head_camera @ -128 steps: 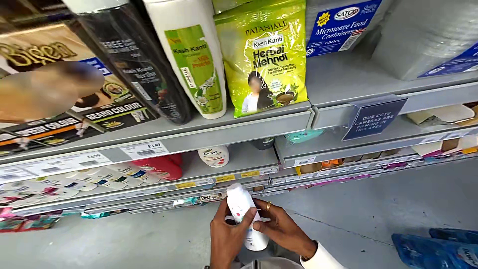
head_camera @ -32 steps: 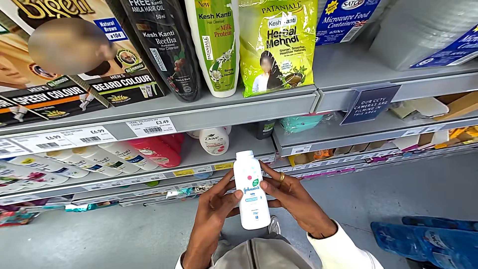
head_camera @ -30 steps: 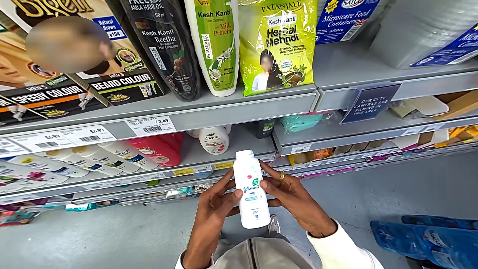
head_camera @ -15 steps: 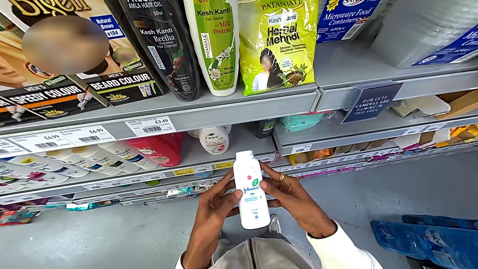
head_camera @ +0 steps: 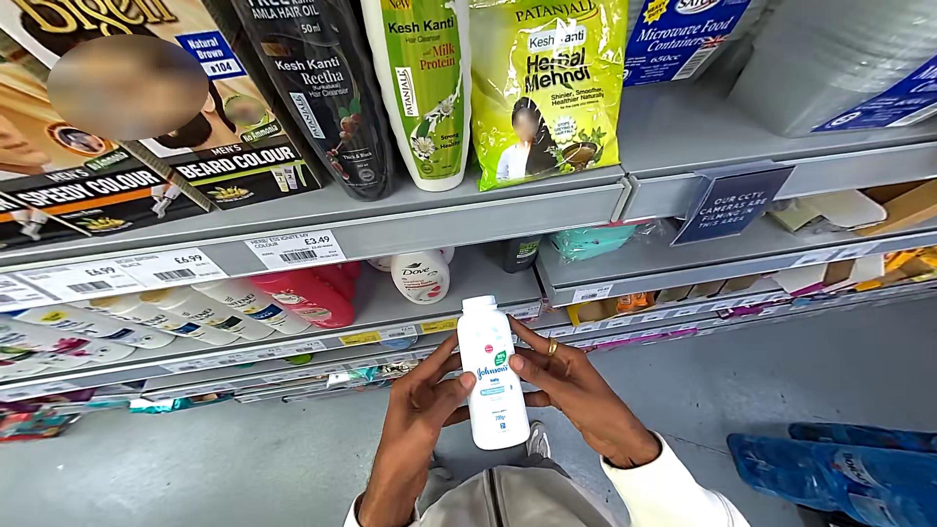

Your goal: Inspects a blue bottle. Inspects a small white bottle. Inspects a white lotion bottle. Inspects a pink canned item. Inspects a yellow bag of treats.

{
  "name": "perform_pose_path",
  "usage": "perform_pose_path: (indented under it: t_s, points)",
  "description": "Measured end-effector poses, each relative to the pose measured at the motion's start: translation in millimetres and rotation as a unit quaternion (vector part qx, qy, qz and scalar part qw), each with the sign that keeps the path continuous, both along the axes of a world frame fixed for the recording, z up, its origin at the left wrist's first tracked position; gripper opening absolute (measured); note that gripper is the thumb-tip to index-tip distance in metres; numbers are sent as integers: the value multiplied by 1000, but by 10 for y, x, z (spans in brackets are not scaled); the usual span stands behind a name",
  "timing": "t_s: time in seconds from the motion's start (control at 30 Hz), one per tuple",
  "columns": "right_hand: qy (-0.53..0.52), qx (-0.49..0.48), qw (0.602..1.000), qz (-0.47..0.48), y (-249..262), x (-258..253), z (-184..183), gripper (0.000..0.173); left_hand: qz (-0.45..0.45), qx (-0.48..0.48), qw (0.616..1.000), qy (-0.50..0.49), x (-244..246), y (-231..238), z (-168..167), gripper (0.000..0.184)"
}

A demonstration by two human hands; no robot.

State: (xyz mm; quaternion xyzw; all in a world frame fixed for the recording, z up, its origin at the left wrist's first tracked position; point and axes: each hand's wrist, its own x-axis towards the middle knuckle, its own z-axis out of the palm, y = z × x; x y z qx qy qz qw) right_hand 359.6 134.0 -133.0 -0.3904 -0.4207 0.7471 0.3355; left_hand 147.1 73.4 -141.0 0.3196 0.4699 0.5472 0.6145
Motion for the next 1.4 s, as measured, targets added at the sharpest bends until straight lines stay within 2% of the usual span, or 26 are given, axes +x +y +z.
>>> perform_pose_path:
  t_s: [0.63, 0.8, 0.87, 1.03, 1.23, 1.3, 1.4]
  points:
    - [4, 4, 1000, 5, -24, 12, -22, 56, -2, 4, 1000, -2, 13, -15, -22, 52]
    - [-45, 10, 998, 34, -88, -50, -62, 57, -5, -34, 996, 87, 69, -39, -80, 53]
    - [-68, 9, 996, 60, -118, -57, -145, 59, -25, -64, 993, 95, 73, -57, -169, 52]
    - [-145, 6, 985, 96, -161, 63, -300, 58, -43, -161, 985, 42, 36, -107, -620, 55]
    - [-152, -3, 987, 41, -177, 276, -233, 54, 1, -271, 959, 85, -26, 99, -1526, 55]
    - [-151, -7, 988, 36, -192, 320, -204, 53, 5, -267, 955, 126, -72, 270, -1781, 60]
    - [-154, -4, 988, 31, -260, 372, -199, 52, 11, -194, 962, 191, -158, 546, -2106, 71]
